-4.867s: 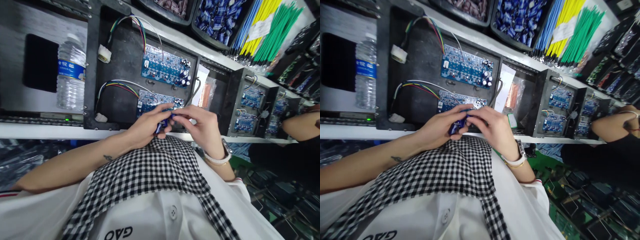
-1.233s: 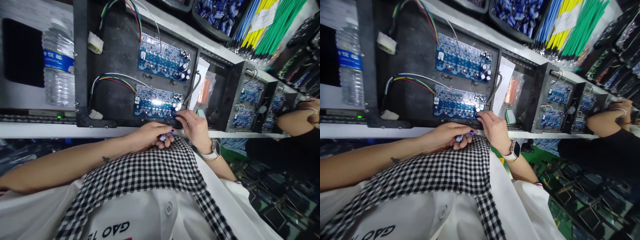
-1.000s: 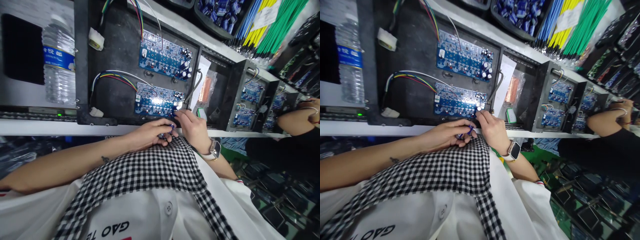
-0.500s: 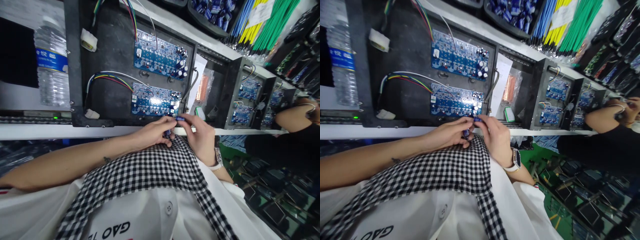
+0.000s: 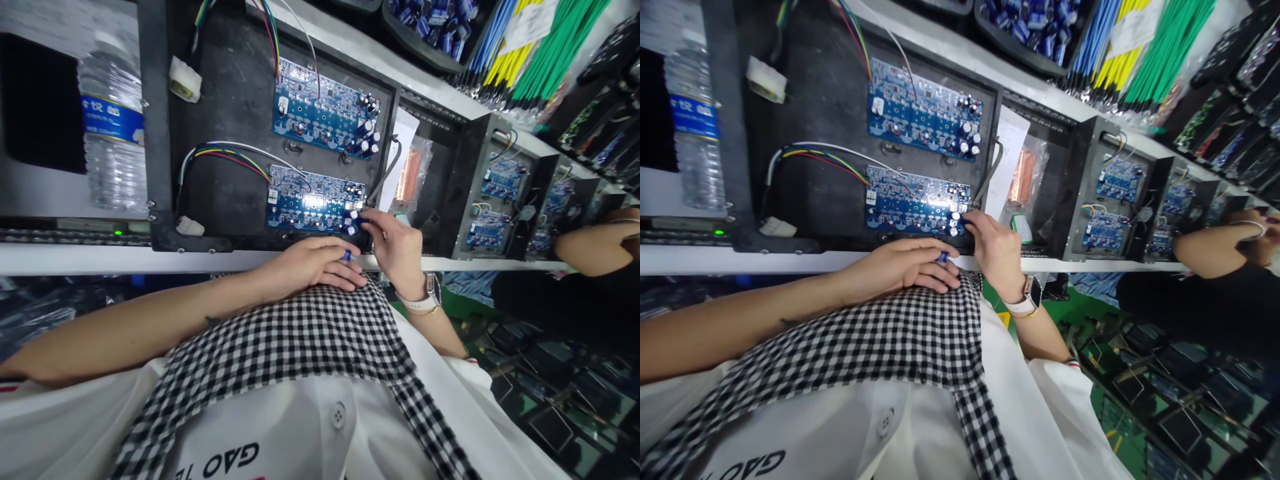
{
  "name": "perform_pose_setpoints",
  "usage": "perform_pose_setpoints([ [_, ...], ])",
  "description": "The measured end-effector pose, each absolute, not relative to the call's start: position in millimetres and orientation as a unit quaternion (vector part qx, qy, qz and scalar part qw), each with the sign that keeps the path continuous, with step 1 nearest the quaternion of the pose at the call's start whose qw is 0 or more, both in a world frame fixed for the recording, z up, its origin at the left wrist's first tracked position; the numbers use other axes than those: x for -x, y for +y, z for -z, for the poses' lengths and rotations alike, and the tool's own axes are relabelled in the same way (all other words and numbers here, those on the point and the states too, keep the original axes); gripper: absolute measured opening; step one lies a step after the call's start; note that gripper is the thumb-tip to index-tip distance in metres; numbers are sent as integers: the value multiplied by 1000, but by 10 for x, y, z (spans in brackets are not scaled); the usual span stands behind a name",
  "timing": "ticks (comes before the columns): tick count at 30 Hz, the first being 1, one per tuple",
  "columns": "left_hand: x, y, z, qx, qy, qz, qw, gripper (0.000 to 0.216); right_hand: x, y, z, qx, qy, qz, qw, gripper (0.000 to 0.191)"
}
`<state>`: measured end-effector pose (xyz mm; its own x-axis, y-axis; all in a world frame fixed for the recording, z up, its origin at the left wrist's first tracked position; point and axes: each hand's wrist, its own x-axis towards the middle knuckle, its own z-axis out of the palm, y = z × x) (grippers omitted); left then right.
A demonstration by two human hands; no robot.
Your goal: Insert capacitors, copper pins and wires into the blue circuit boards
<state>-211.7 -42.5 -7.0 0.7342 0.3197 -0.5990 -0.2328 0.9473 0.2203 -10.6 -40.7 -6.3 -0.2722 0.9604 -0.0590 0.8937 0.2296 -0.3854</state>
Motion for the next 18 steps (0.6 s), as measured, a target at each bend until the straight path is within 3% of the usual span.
perform_pose_setpoints([
  [10,2171,-435,63,-116,382,-136,907,29,90,-497,194,562,-812,-143,75,23],
  [15,2179,-461,-8,-224,412,-179,865,40,277,-557,-83,595,-723,-266,230,24],
  [18,2157,-101,-125,-479,413,-152,759,46,364,-569,-239,593,-668,-317,317,21],
])
